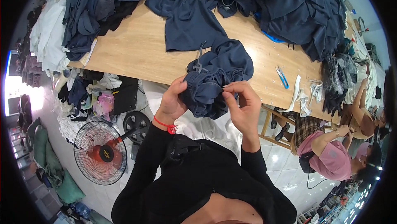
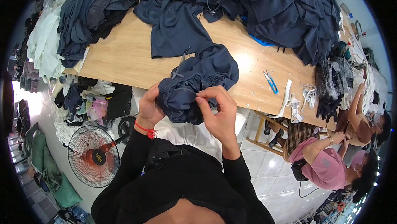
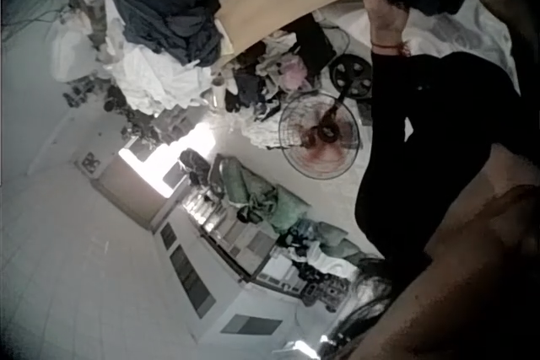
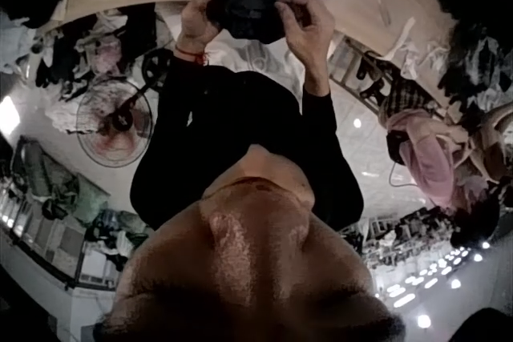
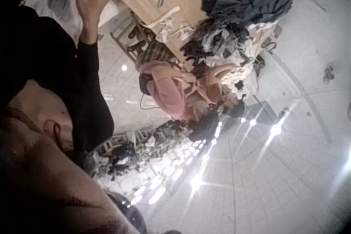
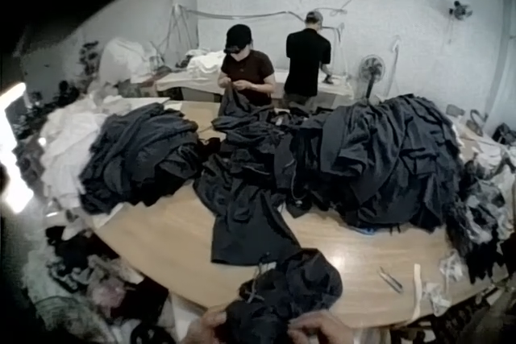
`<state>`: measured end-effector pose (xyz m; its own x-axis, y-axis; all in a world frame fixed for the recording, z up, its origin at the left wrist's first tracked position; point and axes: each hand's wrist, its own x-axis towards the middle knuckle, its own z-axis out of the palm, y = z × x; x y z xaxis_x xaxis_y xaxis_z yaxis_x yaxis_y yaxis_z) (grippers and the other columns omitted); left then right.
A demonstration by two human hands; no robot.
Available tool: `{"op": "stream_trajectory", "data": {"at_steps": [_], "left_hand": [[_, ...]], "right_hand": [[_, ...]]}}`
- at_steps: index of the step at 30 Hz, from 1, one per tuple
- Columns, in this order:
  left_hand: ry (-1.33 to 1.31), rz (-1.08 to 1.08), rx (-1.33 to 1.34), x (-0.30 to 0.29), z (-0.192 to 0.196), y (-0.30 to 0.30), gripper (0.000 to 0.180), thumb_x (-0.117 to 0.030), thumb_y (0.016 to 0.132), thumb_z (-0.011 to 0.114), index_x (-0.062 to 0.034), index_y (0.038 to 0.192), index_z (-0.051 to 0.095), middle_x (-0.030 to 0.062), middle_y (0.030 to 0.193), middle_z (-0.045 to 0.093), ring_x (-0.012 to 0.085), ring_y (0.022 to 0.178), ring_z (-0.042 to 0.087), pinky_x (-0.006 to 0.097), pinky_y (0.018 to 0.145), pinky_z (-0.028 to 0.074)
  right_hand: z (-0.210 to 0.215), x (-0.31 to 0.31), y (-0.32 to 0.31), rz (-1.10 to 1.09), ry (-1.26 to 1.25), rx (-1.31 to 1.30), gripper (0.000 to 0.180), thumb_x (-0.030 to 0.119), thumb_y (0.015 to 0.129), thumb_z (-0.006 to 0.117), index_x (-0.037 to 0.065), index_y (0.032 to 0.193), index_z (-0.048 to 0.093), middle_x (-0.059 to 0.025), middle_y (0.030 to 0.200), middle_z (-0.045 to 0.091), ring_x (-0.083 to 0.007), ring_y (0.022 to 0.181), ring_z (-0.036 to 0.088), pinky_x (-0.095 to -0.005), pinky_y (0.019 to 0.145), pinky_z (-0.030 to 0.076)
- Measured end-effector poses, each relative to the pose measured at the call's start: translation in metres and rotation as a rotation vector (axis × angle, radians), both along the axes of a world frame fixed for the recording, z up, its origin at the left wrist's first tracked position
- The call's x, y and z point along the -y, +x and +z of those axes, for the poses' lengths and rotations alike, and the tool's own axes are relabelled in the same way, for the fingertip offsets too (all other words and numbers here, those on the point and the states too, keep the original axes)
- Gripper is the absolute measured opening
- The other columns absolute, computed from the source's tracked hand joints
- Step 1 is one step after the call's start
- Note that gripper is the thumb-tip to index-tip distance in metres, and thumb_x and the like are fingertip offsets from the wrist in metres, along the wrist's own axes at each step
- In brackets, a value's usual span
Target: Trimming loose threads from pairs of blue athletic shorts using a small pair of snips.
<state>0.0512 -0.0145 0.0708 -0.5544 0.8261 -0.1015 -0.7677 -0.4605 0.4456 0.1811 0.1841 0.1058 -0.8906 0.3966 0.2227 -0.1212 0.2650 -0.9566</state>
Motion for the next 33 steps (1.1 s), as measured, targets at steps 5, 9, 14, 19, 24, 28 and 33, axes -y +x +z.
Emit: {"op": "stream_trajectory", "data": {"at_steps": [5, 9, 14, 19, 24, 28, 33], "left_hand": [[-0.148, 0.045, 0.009, -0.001, -0.009, 0.006, 0.057, -0.028, 0.104, 0.065, 0.0092, 0.146, 0.055, 0.0192, 0.139, 0.069, 0.0274, 0.127, 0.07, 0.04, 0.112, 0.054], [-0.103, 0.051, -0.014, -0.003, -0.007, 0.008, 0.05, -0.027, 0.108, 0.063, 0.0064, 0.144, 0.058, 0.0157, 0.137, 0.07, 0.0247, 0.124, 0.07, 0.039, 0.111, 0.055], [-0.184, 0.155, -0.158, -0.002, -0.01, 0.017, 0.041, -0.026, 0.11, 0.065, 0.0031, 0.139, 0.064, 0.0104, 0.131, 0.073, 0.019, 0.118, 0.071, 0.035, 0.106, 0.055], [-0.263, 0.359, -0.453, -0.013, -0.016, 0.023, 0.035, -0.023, 0.106, 0.074, 0.0009, 0.132, 0.072, 0.0066, 0.122, 0.077, 0.0135, 0.11, 0.07, 0.031, 0.099, 0.056], [-0.275, 0.455, -0.354, -0.02, -0.013, 0.032, 0.033, -0.023, 0.108, 0.071, 0.0, 0.131, 0.072, 0.0057, 0.121, 0.077, 0.0116, 0.106, 0.071, 0.028, 0.093, 0.057], [-0.279, 0.422, -0.315, -0.021, -0.017, 0.036, 0.032, -0.024, 0.11, 0.067, -0.0013, 0.133, 0.071, 0.0047, 0.121, 0.078, 0.0106, 0.106, 0.072, 0.028, 0.093, 0.058], [-0.267, 0.392, -0.26, -0.021, -0.024, 0.033, 0.03, -0.021, 0.113, 0.063, -0.0014, 0.134, 0.07, 0.005, 0.122, 0.078, 0.0108, 0.107, 0.072, 0.028, 0.095, 0.057]], "right_hand": [[0.013, 0.005, -0.009, -0.049, 0.011, -0.05, 0.022, -0.008, 0.089, 0.077, -0.001, 0.109, 0.073, -0.0151, 0.107, 0.073, -0.0225, 0.092, 0.07, -0.0308, 0.083, 0.055], [0.006, 0.005, -0.004, 0.016, 0.092, -0.004, 0.023, -0.009, 0.088, 0.078, -0.002, 0.109, 0.073, -0.0148, 0.101, 0.075, -0.0247, 0.09, 0.072, -0.0313, 0.082, 0.055], [0.014, 0.01, 0.003, -0.166, 0.112, -0.201, 0.017, -0.013, 0.088, 0.072, -0.004, 0.103, 0.07, -0.0163, 0.099, 0.074, -0.0258, 0.089, 0.072, -0.0327, 0.082, 0.056], [0.029, 0.02, 0.01, -0.007, 0.144, -0.258, 0.019, -0.012, 0.088, 0.072, -0.002, 0.103, 0.067, -0.0153, 0.094, 0.07, -0.0272, 0.081, 0.068, -0.034, 0.072, 0.053], [0.032, 0.044, -0.001, 0.295, 0.396, -0.329, 0.037, -0.011, 0.072, 0.081, -0.002, 0.106, 0.07, -0.0129, 0.09, 0.068, -0.0319, 0.074, 0.068, -0.0395, 0.06, 0.052], [0.033, 0.057, -0.003, 0.294, 0.534, -0.311, 0.04, -0.006, 0.069, 0.082, -0.002, 0.108, 0.072, -0.0093, 0.092, 0.069, -0.0249, 0.074, 0.071, -0.0352, 0.057, 0.054], [0.03, 0.059, -0.006, 0.299, 0.543, -0.306, 0.039, -0.006, 0.07, 0.082, -0.001, 0.107, 0.073, -0.0093, 0.091, 0.069, -0.0252, 0.072, 0.071, -0.035, 0.056, 0.054]]}}
